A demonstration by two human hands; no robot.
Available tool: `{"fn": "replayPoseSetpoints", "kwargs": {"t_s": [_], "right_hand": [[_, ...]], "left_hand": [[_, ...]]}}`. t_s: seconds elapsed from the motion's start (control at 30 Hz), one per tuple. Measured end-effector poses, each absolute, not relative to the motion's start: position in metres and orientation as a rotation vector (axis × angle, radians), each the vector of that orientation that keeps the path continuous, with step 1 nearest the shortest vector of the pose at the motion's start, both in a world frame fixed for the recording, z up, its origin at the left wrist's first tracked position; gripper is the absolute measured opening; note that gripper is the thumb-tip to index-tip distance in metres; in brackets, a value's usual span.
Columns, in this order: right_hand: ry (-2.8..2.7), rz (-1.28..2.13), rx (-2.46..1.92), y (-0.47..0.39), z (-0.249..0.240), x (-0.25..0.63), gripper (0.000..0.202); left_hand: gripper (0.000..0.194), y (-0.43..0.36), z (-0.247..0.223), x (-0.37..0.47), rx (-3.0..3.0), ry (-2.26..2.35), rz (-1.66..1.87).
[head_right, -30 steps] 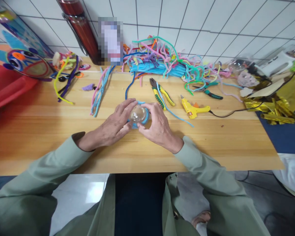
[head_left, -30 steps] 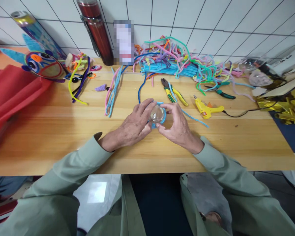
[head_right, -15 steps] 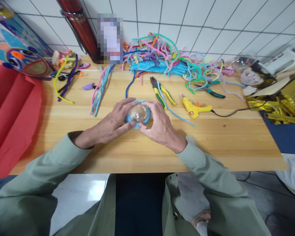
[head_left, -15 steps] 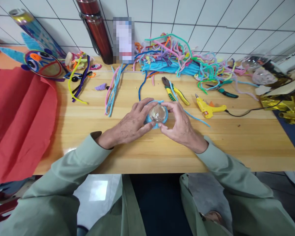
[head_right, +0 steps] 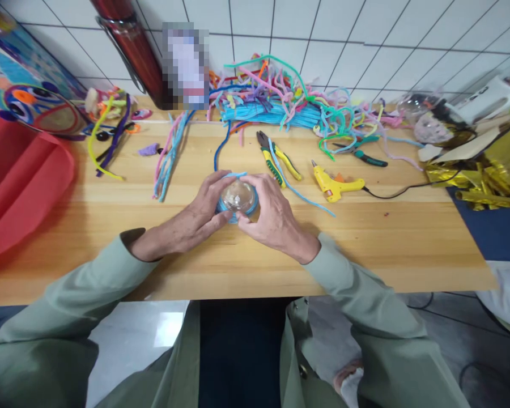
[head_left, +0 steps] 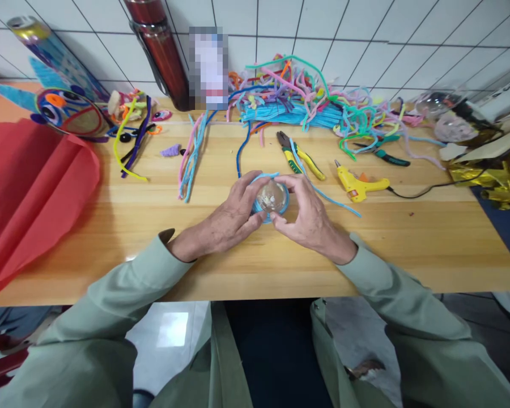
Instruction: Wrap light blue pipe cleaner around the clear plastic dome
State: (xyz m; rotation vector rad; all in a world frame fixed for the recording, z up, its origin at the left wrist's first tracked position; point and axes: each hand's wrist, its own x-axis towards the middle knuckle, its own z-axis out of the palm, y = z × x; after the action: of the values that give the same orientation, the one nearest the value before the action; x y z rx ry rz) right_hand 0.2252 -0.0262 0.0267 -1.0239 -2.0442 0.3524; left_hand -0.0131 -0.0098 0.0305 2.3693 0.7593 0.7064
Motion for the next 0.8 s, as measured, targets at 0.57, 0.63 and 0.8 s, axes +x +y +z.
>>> {"fn": "replayPoseSetpoints", "kwargs": {"t_s": [0.57,0.63,0.8], "right_hand": [[-2.067,0.348,-0.979,-0.0245,0.0267,0.2262,0.068],[-2.064,0.338,-0.981,-0.0251,0.0267,0.2252,0.068],[-2.051,0.35,-0.974,-0.0261,0.0265,0.2232,0.068]], "left_hand": [[0.065,-0.0061,0.0334,-0.0159,2.374,0.735,0.713],[0.064,-0.0061,0.0342,-0.0159,2.375,0.737,0.714],[0.065,-0.0022,0.0371,-0.0167,2.38,0.742,0.708]]}}
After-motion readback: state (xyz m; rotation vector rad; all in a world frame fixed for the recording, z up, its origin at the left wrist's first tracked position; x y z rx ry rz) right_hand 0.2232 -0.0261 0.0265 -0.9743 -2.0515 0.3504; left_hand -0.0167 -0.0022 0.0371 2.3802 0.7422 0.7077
